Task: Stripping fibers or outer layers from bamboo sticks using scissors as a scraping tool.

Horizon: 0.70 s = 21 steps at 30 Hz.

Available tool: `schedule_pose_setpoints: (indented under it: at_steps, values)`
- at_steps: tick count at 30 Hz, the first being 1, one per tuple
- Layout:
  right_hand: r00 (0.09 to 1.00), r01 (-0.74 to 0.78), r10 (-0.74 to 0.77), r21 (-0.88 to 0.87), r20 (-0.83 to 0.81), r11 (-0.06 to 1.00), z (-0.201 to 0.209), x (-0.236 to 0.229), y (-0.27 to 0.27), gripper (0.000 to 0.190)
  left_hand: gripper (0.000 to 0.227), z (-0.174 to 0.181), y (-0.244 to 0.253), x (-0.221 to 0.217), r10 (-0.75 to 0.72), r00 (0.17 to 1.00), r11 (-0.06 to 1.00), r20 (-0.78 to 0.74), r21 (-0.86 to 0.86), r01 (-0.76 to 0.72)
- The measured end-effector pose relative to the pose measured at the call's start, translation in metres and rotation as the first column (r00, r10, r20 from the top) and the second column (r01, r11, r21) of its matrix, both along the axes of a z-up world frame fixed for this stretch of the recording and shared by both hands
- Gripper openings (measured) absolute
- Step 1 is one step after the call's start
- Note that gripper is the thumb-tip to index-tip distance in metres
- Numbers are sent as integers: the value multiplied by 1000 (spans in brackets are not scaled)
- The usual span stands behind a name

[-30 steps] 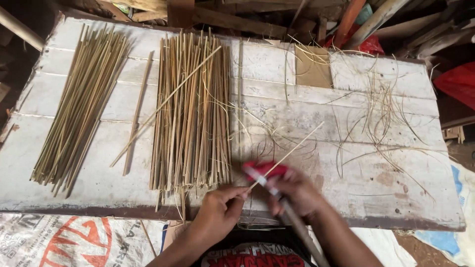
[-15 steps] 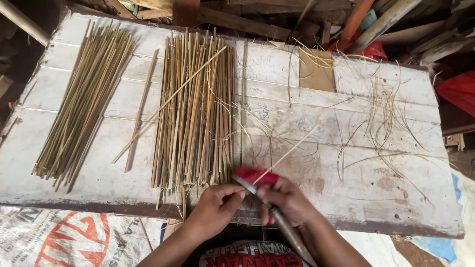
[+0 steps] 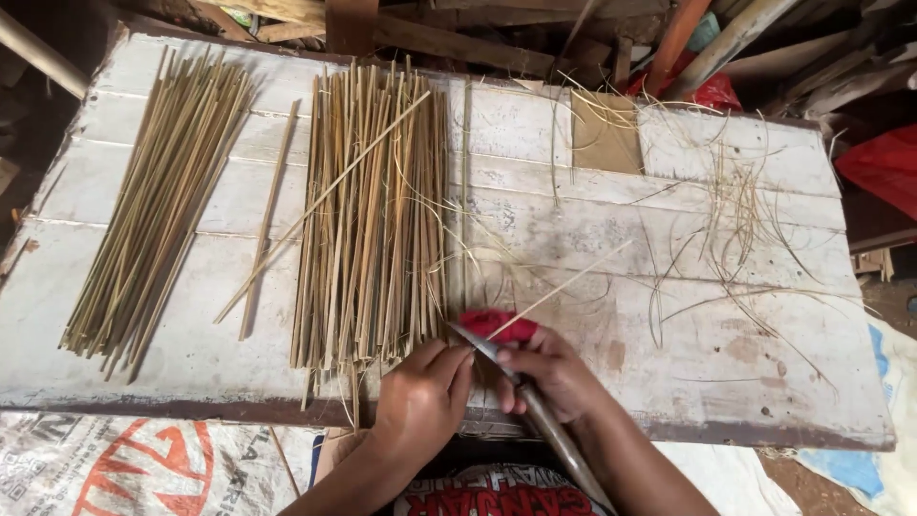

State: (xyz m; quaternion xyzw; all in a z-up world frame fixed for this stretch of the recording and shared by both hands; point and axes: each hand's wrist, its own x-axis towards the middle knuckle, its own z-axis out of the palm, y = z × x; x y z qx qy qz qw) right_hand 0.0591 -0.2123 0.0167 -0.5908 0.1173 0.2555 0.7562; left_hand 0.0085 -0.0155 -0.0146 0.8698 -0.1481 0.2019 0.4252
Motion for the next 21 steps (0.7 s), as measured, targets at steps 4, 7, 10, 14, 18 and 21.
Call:
schedule_pose_setpoints:
  at_steps: [4, 7, 10, 14, 18, 21]
  values:
    - [998, -65, 67, 239, -3, 969, -37, 25, -45, 42, 12, 11, 13, -6, -38, 999, 993, -5, 112, 38]
    - [992, 73, -85, 118, 98, 990, -5, 46, -86, 59, 12, 20, 25, -15, -123, 991, 990, -58, 61, 126]
    - [975, 141, -140, 6, 172, 990, 0, 53, -90, 59, 12, 7, 24, -13, -83, 997, 994, 3, 68, 82]
    - [1000, 8, -12, 154, 29, 988, -4, -7, 3, 74, 15, -4, 2, -4, 78, 984, 969, 162, 218, -113]
    - [978, -198, 185, 146, 100, 969, -38, 15, -31, 37, 10, 0, 18, -6, 36, 987, 956, 160, 282, -81]
    - [998, 54, -57, 142, 15, 988, -47, 49, -94, 42, 9, 11, 37, -12, -105, 994, 993, -28, 55, 107]
